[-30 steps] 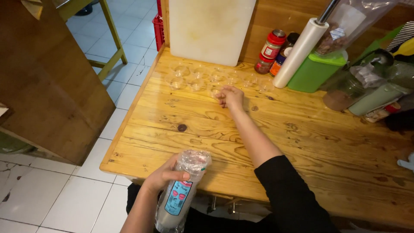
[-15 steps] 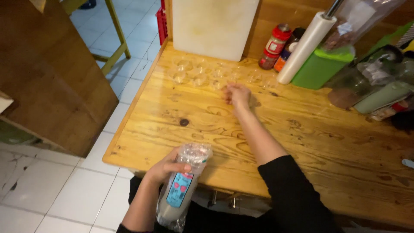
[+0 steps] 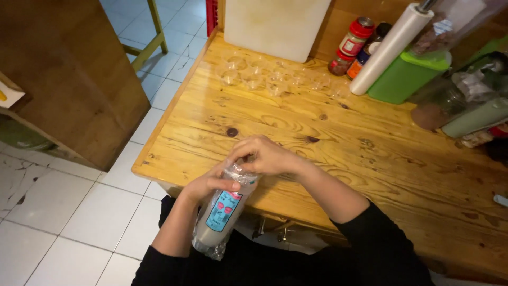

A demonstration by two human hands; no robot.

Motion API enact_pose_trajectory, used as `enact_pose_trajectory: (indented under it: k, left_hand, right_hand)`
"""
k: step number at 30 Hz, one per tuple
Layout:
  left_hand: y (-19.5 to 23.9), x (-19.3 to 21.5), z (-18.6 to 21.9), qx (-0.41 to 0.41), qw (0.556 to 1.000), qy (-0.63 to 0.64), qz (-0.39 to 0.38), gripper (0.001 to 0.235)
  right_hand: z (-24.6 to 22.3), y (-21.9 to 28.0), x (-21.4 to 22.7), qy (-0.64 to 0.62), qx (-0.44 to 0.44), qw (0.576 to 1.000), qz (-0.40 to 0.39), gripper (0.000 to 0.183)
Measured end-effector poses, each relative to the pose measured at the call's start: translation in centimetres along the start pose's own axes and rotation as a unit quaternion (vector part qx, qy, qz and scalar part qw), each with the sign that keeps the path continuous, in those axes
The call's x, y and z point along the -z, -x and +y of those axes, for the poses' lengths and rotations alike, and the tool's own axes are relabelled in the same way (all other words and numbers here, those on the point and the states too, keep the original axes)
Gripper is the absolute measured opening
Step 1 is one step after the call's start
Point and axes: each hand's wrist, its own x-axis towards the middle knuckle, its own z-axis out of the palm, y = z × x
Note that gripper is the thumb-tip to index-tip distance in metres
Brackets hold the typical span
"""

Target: The person is taking small clear plastic cups out of a plastic sleeve and arranging them in rows on a wooden table.

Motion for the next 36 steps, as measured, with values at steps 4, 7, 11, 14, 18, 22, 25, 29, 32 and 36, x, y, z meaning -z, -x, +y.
enact_pose_trajectory:
  k: [4, 7, 11, 14, 18, 22, 25, 29, 32, 36]
  left_hand:
    - [-0.2, 1.7, -0.6, 0.024, 0.999, 0.045, 0.006, 0.098]
    - [0.1, 0.1, 1.9, 0.051, 0.997, 0.056, 0.006, 0.082]
    - [-0.1, -1.2, 4.4, 0.052, 0.996, 0.053, -0.049, 0.101]
    - [-0.2, -0.9, 5.0, 0.046, 0.992, 0.059, -0.097, 0.099]
    - [-0.2, -0.4, 4.4, 0.068, 0.987, 0.098, -0.105, 0.102]
    - [-0.5, -0.3, 4.8, 0.047, 0.991, 0.029, -0.121, 0.095]
    - [-0.6, -0.1, 4.6, 0.035, 0.991, 0.024, -0.128, 0.093]
    - [-0.7, -0.5, 4.9, 0.025, 0.992, 0.028, -0.124, 0.094]
    - [-0.9, -0.5, 4.9, 0.019, 0.992, 0.024, -0.124, 0.094]
    - [-0.8, -0.4, 4.8, 0.042, 0.992, 0.030, -0.114, 0.097]
  right_hand:
    - [2.0, -0.2, 0.3, -0.007, 0.013, 1.000, -0.026, 0.010]
    - [2.7, 0.2, 0.9, -0.104, -0.063, 0.990, -0.065, 0.011]
    - [5.2, 0.8, 2.9, -0.278, -0.077, 0.953, 0.090, 0.023]
    - [8.7, 1.6, 6.5, -0.309, -0.192, 0.873, 0.325, 0.028]
    - [14.1, 4.6, 10.4, -0.214, -0.336, 0.709, 0.581, 0.013]
    - [16.3, 5.5, 10.8, -0.192, -0.373, 0.669, 0.614, 0.014]
    - [16.2, 4.7, 10.5, -0.245, -0.384, 0.638, 0.621, 0.018]
    - [16.5, 4.4, 10.2, -0.246, -0.396, 0.641, 0.609, 0.026]
    - [15.0, 4.3, 10.2, -0.257, -0.394, 0.649, 0.598, 0.031]
    - [14.2, 4.2, 10.2, -0.257, -0.393, 0.658, 0.588, 0.033]
